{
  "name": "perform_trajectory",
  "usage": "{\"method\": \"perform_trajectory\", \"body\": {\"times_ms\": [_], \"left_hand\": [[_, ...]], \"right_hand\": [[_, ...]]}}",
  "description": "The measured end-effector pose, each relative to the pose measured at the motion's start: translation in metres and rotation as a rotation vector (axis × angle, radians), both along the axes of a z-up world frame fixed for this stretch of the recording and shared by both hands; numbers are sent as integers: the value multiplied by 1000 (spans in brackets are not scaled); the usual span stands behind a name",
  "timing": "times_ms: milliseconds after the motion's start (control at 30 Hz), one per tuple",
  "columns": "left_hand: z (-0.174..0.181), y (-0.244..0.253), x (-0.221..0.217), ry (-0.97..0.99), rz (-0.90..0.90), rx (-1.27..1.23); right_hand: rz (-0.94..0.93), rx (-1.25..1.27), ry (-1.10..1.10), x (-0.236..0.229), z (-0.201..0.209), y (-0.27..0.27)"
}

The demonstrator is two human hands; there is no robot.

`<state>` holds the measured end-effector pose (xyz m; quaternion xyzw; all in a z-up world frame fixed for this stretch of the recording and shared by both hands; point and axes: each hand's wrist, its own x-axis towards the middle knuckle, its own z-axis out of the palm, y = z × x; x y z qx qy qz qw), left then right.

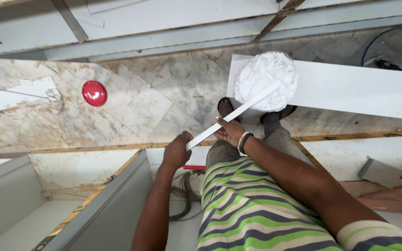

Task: The person retrieves a bucket of white adhesive, opens it, and uses a roller to apply the glue onto a large wooden board. The person repeatedly dips the roller into the bucket and spreads the adhesive across the surface of the board.

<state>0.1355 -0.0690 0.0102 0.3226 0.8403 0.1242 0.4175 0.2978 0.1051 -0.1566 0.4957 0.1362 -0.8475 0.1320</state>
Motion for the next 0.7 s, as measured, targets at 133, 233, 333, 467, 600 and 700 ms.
{"method": "perform_trajectory", "body": {"times_ms": [133,233,333,467,600,700], "left_hand": [[-61,-14,-10,3,-13,-141],[-78,-17,-8,96,-58,-89],[-75,-13,-4,195,-94,119],[-63,-11,-10,-79,-50,239],[-61,-11,-16,-68,25,378],[-63,-5,-6,169,75,410]], "right_hand": [[-39,-48,-65,-5,-16,-10],[-151,-67,-35,-7,-15,-12],[-189,-5,-11,-7,-5,-7],[-158,40,104,-6,15,3],[-140,56,54,-7,30,10],[-145,46,-10,-9,33,12]]}}
